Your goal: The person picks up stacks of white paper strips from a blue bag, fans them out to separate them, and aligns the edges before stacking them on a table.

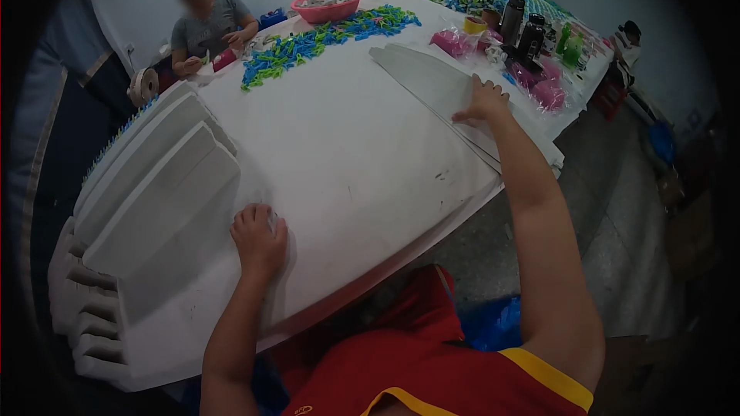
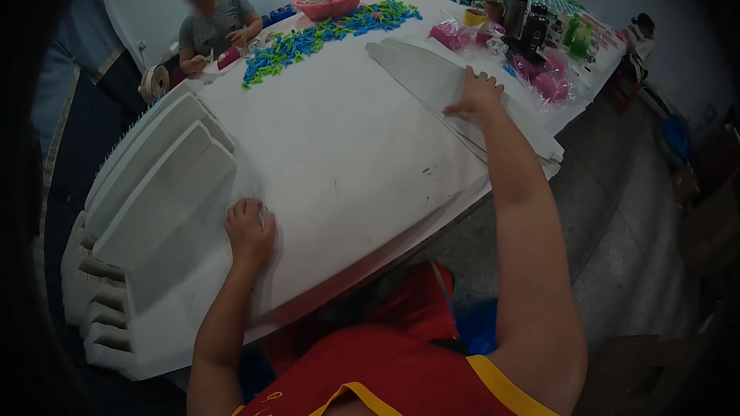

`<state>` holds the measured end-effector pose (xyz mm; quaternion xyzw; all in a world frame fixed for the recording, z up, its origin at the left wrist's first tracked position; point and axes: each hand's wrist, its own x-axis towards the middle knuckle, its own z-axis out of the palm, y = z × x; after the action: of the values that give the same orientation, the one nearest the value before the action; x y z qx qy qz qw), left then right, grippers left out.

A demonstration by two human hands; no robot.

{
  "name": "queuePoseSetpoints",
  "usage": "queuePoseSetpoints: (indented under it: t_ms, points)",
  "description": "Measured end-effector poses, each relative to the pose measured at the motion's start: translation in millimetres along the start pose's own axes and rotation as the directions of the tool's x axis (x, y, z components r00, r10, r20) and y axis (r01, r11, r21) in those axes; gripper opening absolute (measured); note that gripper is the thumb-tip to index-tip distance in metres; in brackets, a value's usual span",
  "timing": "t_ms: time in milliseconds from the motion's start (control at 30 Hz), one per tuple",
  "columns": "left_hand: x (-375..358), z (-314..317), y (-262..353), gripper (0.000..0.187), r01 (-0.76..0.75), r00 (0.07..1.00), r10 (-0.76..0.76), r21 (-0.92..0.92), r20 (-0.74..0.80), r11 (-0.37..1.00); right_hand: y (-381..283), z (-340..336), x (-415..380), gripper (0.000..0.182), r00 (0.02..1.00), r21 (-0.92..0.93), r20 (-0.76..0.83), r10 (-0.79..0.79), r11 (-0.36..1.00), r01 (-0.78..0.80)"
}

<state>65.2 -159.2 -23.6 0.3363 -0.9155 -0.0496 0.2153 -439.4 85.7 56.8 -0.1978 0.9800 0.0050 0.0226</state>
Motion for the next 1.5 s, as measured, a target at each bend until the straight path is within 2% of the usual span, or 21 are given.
queuePoseSetpoints:
  t_ms: [133,200,233,300,433,500,533,600,700,800,933,1000,1033,1100,1233,1333,1400,1433,1500]
  points:
    - [-1,-1,1,0.035,-0.004,1.000,0.004,-0.025,-0.005,1.000,-5,2,-8,0.137,0.995,-0.045,-0.098,-0.033,0.999,0.029]
    - [-1,-1,1,0.035,-0.011,1.000,0.011,-0.017,-0.014,1.000,-9,2,-12,0.113,0.986,-0.062,-0.160,-0.045,0.997,0.036]
    - [-1,-1,1,0.035,-0.014,1.000,0.014,-0.021,-0.018,1.000,-10,2,-17,0.113,0.985,-0.063,-0.165,-0.042,0.997,0.032]
    - [-1,-1,2,0.035,-0.010,1.000,0.010,-0.012,-0.009,1.000,-14,6,-28,0.087,0.952,-0.074,-0.268,-0.145,0.989,0.130]
    - [-1,2,-1,0.036,-0.019,1.000,0.019,-0.004,-0.023,1.000,-22,19,-35,0.074,0.941,-0.029,-0.259,-0.216,0.976,0.216]
    - [-1,2,0,0.036,-0.019,1.000,0.019,-0.002,-0.025,1.000,-22,31,-34,0.056,0.902,-0.006,-0.339,-0.267,0.960,0.281]
    - [-2,3,0,0.036,-0.021,0.999,0.021,-0.003,-0.028,1.000,-22,28,-34,0.056,0.902,-0.006,-0.342,-0.265,0.960,0.280]
    - [-3,4,-1,0.036,-0.032,0.998,0.033,0.014,-0.052,0.999,-22,20,-33,0.049,0.943,0.062,-0.245,-0.225,0.967,0.247]
    - [-2,2,1,0.035,-0.019,0.999,0.019,0.000,-0.034,1.000,-13,1,-24,0.050,0.949,0.079,-0.191,-0.249,0.960,0.268]
    - [-1,2,1,0.035,-0.016,0.999,0.016,0.009,-0.034,1.000,-7,-24,-18,0.046,0.933,0.042,-0.198,-0.301,0.948,0.315]
    - [-2,-1,3,0.035,-0.009,0.999,0.009,-0.003,-0.030,1.000,-23,-38,-48,0.041,0.895,-0.008,-0.204,-0.397,0.915,0.404]
    - [-1,-2,4,0.035,-0.028,0.999,0.028,-0.001,-0.041,1.000,-40,-32,-83,0.036,0.829,-0.045,-0.274,-0.488,0.867,0.496]
    - [-1,-2,4,0.035,-0.026,0.999,0.026,0.000,-0.041,1.000,-47,-29,-100,0.036,0.828,-0.044,-0.273,-0.490,0.866,0.498]
    - [-1,-1,4,0.035,-0.027,0.999,0.027,0.009,-0.040,1.000,-59,-22,-130,0.034,0.776,0.013,-0.280,-0.565,0.806,0.591]
    - [-3,8,-2,0.039,-0.041,0.996,0.041,0.004,-0.075,0.999,-76,-18,-174,0.036,0.749,0.115,-0.227,-0.623,0.746,0.656]
    - [-5,7,-3,0.048,-0.051,0.990,0.046,-0.033,-0.137,0.998,-92,-17,-195,0.036,0.657,0.169,-0.231,-0.718,0.635,0.754]
    - [-6,10,-5,0.056,-0.084,0.954,0.082,0.008,-0.288,0.996,-102,-21,-205,0.034,0.571,0.160,-0.221,-0.791,0.548,0.821]
    - [-6,12,-8,0.056,-0.067,0.954,0.068,0.013,-0.291,0.998,-107,-20,-207,0.034,0.557,0.158,-0.219,-0.801,0.534,0.831]
    - [-8,14,-10,0.060,-0.159,0.884,0.147,0.011,-0.444,0.987,-116,-13,-210,0.030,0.467,0.073,-0.302,-0.831,0.469,0.880]
